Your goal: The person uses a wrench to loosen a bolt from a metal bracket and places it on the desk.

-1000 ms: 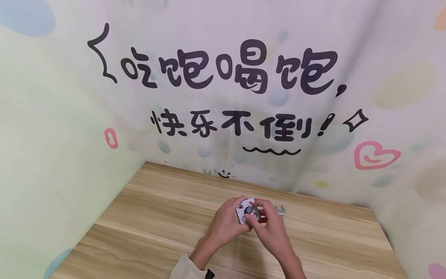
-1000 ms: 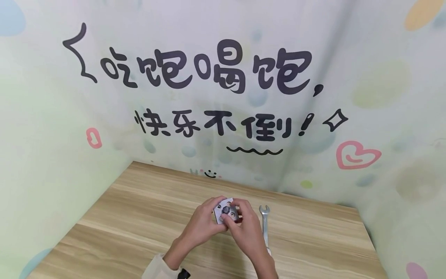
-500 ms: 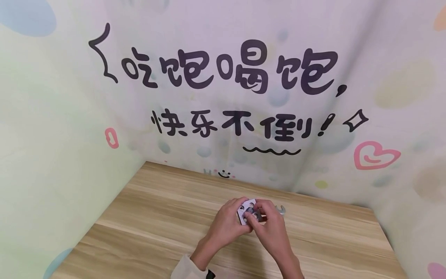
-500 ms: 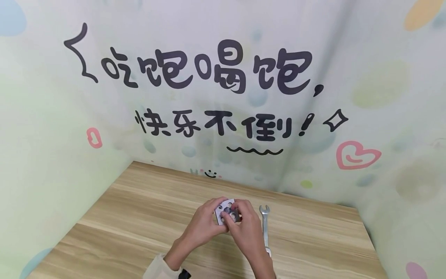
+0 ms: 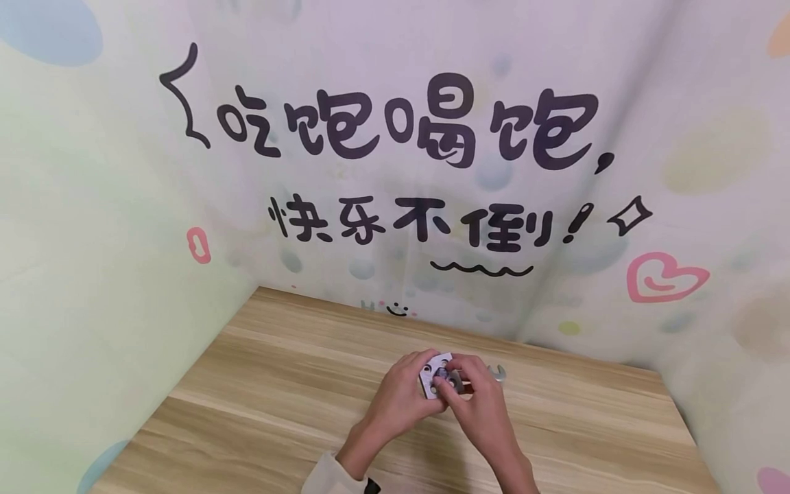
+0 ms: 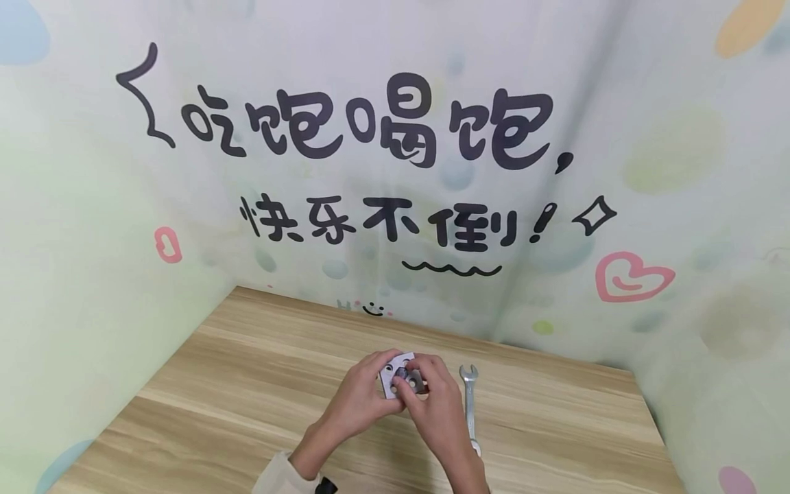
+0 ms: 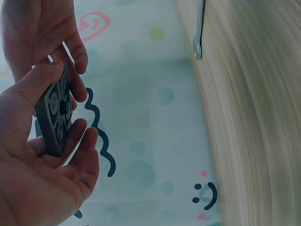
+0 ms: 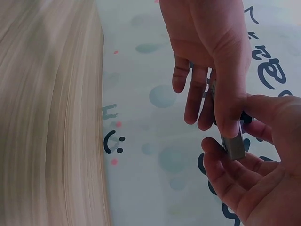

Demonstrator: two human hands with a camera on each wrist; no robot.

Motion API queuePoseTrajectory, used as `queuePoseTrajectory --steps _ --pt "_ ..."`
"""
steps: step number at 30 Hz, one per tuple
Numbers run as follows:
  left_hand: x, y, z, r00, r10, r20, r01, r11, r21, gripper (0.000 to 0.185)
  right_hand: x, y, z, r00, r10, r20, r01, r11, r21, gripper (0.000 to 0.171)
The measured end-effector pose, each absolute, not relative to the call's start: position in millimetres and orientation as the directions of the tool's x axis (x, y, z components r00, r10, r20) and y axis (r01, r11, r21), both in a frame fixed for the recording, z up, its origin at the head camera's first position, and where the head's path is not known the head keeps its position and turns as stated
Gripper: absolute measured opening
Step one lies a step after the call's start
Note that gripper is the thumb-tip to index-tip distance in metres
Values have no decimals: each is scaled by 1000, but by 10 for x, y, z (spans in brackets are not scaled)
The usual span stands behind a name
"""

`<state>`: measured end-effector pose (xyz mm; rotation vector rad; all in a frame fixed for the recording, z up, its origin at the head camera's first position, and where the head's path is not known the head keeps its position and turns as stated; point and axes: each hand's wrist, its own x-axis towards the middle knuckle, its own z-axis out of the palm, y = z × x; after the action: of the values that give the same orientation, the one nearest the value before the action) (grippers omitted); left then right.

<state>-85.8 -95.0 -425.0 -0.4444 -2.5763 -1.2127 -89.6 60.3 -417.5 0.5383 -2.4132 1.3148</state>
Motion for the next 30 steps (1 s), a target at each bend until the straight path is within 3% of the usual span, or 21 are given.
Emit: queuePoseTrajectory --steps 20,30 --pt "-880 -955 -4269 -916 160 368 386 607 695 59 -920 640 -4175 -798 -236 555 -589 503 -633 24" --pt "-880 -958 -4273 -908 166 384 401 609 685 58 -924 675 -4191 -823 -252 509 -562 493 -664 28"
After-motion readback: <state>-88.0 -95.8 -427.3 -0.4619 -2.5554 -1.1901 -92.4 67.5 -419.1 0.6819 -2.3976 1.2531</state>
